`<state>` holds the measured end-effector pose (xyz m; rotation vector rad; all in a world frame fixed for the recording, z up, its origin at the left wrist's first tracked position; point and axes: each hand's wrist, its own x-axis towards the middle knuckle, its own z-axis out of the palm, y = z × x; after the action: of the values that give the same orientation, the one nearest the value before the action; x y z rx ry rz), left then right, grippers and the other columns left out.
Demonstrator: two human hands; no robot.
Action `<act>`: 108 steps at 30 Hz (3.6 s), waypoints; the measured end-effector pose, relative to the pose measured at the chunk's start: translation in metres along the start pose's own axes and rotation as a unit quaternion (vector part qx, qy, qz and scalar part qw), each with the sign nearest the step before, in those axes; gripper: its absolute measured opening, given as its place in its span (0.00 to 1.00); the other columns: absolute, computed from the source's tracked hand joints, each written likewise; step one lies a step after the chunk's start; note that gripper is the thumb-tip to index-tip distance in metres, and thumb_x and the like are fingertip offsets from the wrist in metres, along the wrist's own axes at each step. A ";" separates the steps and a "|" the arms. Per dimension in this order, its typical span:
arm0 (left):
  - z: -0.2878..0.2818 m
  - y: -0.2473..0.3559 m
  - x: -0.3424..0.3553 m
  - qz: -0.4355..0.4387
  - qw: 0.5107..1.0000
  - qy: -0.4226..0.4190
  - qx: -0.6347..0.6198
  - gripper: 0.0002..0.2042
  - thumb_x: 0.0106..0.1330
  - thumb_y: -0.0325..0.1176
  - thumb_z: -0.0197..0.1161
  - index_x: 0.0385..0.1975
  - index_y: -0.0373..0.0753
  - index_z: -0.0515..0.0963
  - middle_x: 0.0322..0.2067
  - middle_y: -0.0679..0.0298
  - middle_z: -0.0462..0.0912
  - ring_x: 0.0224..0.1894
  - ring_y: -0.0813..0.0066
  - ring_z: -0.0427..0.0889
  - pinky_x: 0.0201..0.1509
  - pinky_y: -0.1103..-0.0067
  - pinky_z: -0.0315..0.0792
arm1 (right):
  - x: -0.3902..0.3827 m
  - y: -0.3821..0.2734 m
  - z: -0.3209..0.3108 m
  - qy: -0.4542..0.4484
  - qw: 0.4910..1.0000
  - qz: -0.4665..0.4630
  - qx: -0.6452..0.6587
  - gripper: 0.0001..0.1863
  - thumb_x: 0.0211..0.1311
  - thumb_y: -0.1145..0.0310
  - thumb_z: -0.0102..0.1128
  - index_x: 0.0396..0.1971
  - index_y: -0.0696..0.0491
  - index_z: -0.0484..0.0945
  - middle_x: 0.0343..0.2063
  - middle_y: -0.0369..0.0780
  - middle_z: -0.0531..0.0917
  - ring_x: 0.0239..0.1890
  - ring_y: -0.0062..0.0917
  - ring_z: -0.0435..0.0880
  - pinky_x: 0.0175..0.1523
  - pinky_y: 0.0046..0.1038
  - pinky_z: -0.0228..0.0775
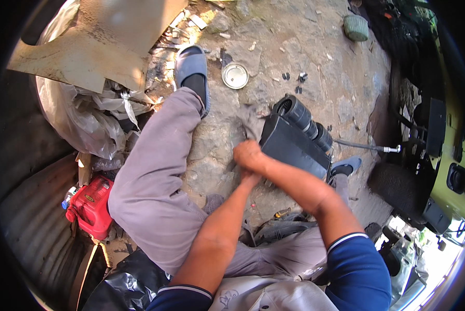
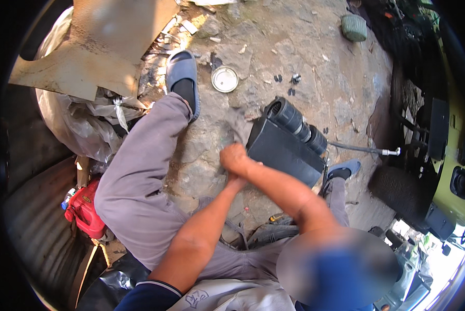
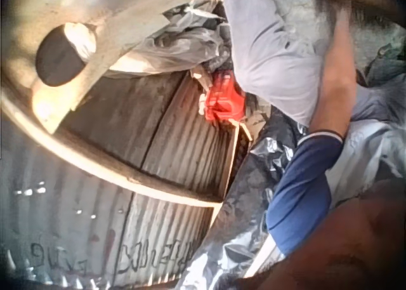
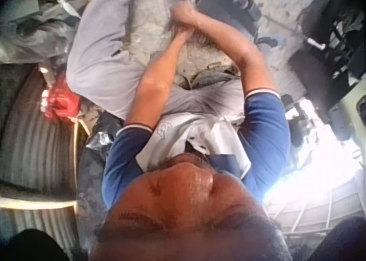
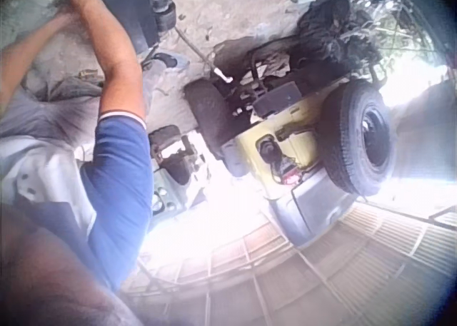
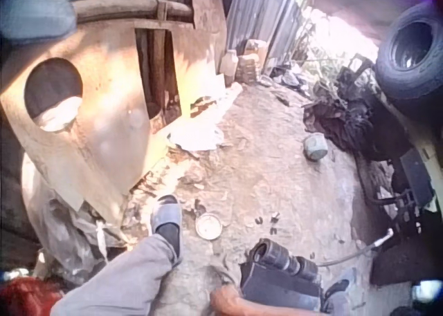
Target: The person uses a screwdriver to remove screws from a black plastic blower unit, detaches the housing parts, and uses a cloth to wipe down various sections and hoses.
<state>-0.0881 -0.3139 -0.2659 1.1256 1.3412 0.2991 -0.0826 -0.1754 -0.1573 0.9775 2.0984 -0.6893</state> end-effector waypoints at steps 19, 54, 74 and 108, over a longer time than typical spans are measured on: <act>-0.049 0.101 -0.015 -0.098 0.969 0.096 -0.204 0.53 0.42 0.49 0.83 0.63 0.25 0.60 0.61 0.43 0.70 0.64 0.58 0.70 0.69 0.70 0.65 | -0.024 0.087 0.002 0.197 0.975 0.092 -0.042 0.09 0.55 0.65 0.59 0.24 0.49 0.87 0.26 0.42 0.88 0.30 0.32 0.87 0.35 0.35 0.72; -0.093 0.112 0.024 -0.170 0.950 -0.128 -0.227 0.36 0.62 0.46 0.71 0.63 0.30 0.66 0.56 0.55 0.77 0.57 0.62 0.77 0.62 0.67 0.69 | -0.285 0.187 0.271 0.220 0.411 0.416 0.780 0.59 0.48 0.31 0.67 0.68 0.64 0.62 0.67 0.54 0.66 0.69 0.44 0.67 0.67 0.42 0.64; -0.089 0.129 0.027 -0.132 0.976 -0.092 -0.144 0.37 0.62 0.51 0.69 0.65 0.36 0.65 0.58 0.54 0.76 0.56 0.58 0.78 0.57 0.60 0.73 | -0.303 0.202 0.337 0.304 0.140 0.464 0.820 0.29 0.64 0.50 0.64 0.56 0.55 0.76 0.55 0.47 0.79 0.57 0.34 0.77 0.61 0.40 0.69; 0.111 0.418 0.065 0.337 0.878 -0.073 0.332 0.25 0.70 0.50 0.58 0.47 0.29 0.81 0.40 0.44 0.85 0.46 0.56 0.85 0.50 0.68 0.75 | -0.466 0.270 0.299 0.647 -0.088 0.006 0.757 0.27 0.73 0.44 0.49 0.53 0.55 0.76 0.49 0.41 0.83 0.51 0.31 0.82 0.60 0.38 0.72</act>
<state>0.1978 -0.1156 -0.0014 2.1572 0.8799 0.2461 0.4615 -0.4290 -0.0193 -0.8732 0.0977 0.7279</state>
